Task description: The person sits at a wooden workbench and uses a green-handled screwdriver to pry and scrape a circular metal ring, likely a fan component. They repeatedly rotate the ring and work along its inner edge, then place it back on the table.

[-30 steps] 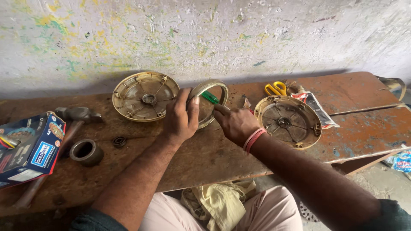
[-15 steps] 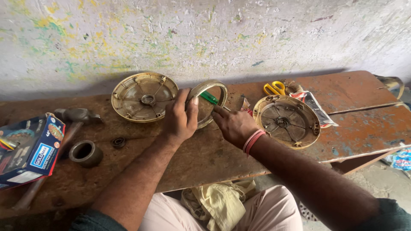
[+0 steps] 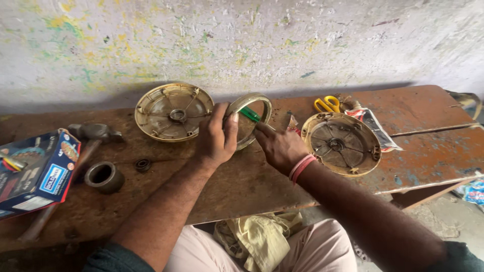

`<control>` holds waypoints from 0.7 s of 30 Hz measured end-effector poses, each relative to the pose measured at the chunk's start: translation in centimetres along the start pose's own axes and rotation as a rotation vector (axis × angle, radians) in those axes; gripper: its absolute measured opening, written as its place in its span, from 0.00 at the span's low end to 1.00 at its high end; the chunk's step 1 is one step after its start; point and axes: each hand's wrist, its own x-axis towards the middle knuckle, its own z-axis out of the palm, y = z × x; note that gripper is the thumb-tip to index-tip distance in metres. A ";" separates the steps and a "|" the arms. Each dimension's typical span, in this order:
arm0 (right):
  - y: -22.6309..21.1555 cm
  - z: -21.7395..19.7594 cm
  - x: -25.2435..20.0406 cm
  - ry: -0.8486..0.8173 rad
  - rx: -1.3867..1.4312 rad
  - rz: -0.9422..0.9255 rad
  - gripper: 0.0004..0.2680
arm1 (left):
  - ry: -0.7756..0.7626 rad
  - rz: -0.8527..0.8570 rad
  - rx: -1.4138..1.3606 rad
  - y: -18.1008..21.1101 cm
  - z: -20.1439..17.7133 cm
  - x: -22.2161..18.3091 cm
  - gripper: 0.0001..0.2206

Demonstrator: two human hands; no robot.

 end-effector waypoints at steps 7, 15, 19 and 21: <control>-7.3 0.1 -0.2 0.102 1.250 0.291 0.14 | 0.045 0.094 0.038 0.1 -0.3 -0.1 0.09; -1.3 -2.9 -0.2 0.018 0.103 -0.021 0.11 | -0.042 -0.010 -0.044 -0.4 0.6 0.4 0.10; -4.5 0.3 0.3 0.192 0.389 -0.043 0.12 | -0.013 0.027 -0.014 -0.3 0.1 0.2 0.09; -6.5 1.3 0.3 0.106 1.033 0.170 0.11 | 0.043 0.158 0.042 0.1 -0.4 0.1 0.10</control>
